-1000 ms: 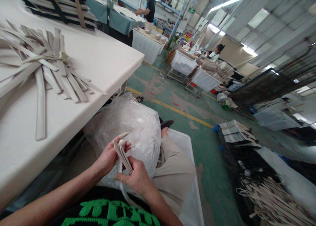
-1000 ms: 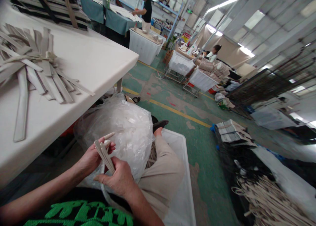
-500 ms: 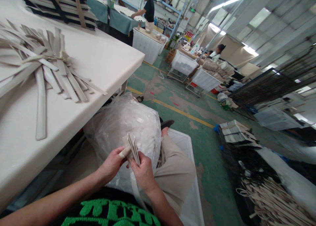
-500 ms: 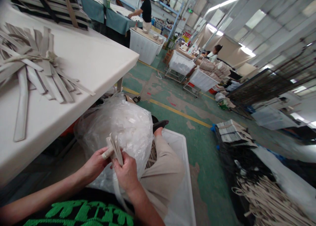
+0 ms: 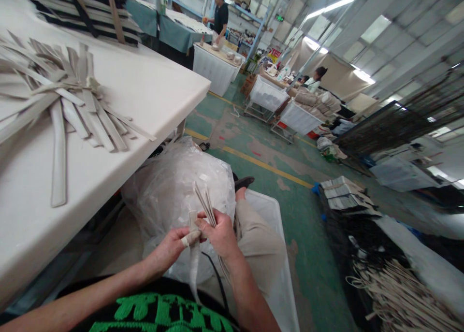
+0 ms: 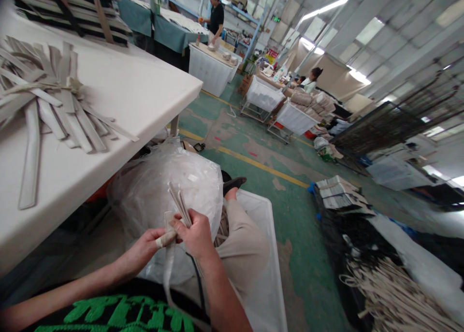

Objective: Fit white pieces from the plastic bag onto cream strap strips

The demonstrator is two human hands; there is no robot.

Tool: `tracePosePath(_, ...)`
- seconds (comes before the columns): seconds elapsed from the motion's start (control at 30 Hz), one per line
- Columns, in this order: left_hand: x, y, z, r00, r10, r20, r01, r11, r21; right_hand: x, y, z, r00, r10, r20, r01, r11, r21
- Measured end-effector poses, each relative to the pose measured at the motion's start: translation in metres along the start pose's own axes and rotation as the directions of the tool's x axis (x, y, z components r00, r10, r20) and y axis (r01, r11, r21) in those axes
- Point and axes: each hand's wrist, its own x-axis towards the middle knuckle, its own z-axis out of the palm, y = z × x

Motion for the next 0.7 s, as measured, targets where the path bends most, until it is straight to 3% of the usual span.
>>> tracePosePath(0.2, -0.003, -0.005, 0.002, 0.991, -0.003, 0.131, 0.001, 1.0, 0.016, -0.002, -0.005, 0.006, 0.993, -0.1, 0.064, 0.111, 0.973, -0.204)
tracePosePath(0.47, -0.006, 0.003, 0.004, 0.947, -0.066, 0.313, 0.06, 0.998, 0.028, -0.01, -0.009, 0.002, 0.976, -0.204, -0.076, 0.172, 0.938, -0.302)
tracePosePath(0.7, -0.012, -0.005, 0.008, 0.89, -0.134, 0.436, 0.136, 0.99, 0.028, -0.008, -0.014, -0.007, 0.962, -0.255, -0.094, 0.218, 0.932, -0.29)
